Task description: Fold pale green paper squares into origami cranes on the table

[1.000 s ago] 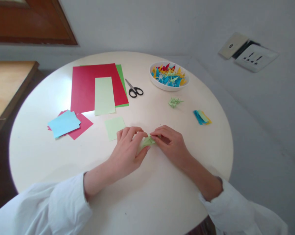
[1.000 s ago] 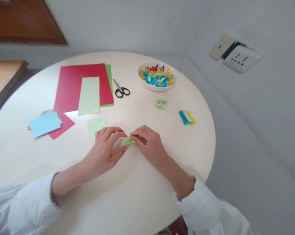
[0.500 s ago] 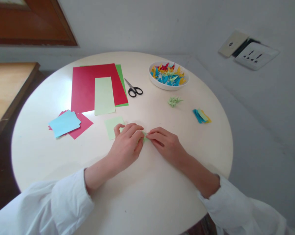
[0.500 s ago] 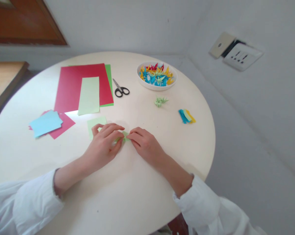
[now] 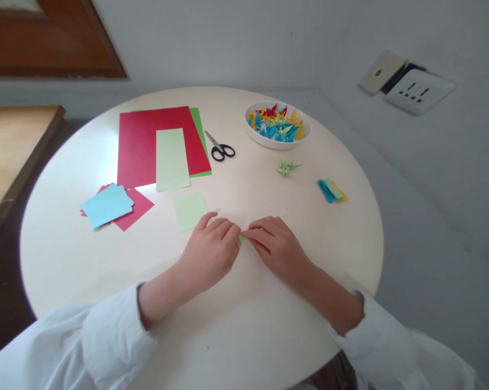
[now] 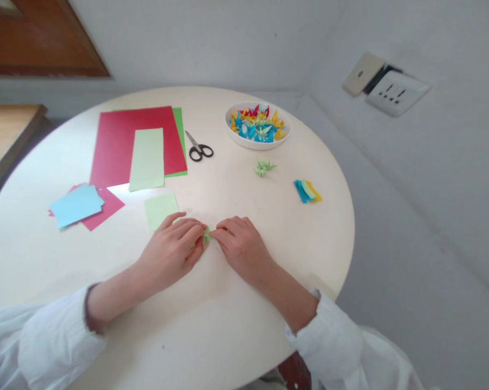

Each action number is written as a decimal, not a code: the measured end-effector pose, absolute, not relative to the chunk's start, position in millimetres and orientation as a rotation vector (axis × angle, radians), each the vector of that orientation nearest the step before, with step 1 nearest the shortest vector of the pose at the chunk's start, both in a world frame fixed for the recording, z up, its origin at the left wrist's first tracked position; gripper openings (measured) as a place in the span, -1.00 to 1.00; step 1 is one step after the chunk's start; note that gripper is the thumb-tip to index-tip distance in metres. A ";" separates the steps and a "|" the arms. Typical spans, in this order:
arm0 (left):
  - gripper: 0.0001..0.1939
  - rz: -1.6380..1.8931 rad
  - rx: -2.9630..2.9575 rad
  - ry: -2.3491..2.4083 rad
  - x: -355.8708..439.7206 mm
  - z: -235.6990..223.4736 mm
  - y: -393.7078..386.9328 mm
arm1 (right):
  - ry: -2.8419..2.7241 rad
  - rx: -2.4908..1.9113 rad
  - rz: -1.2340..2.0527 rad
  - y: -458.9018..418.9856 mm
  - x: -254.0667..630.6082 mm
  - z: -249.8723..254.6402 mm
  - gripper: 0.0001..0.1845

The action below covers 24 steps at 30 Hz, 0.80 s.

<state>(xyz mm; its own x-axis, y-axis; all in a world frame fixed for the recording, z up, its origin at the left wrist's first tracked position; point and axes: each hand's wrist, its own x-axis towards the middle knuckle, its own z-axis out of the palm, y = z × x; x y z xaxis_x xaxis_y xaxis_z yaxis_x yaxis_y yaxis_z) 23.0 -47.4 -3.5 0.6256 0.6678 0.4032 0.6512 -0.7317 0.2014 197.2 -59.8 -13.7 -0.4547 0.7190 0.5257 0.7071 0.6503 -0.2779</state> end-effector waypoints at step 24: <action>-0.85 0.721 2.222 1.244 32.2 -4.0 -41.9 | -2.038 -1.426 0.390 -66.0 197.1 -13.0 -0.92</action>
<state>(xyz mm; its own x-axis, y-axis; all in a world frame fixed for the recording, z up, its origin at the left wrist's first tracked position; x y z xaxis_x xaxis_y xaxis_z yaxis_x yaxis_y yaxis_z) 32.2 -41.9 -4.0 0.4453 0.8711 0.2071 0.6123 -0.4651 0.6393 197.1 -66.0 -13.0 -0.2303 0.9210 0.3141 0.7399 0.3754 -0.5582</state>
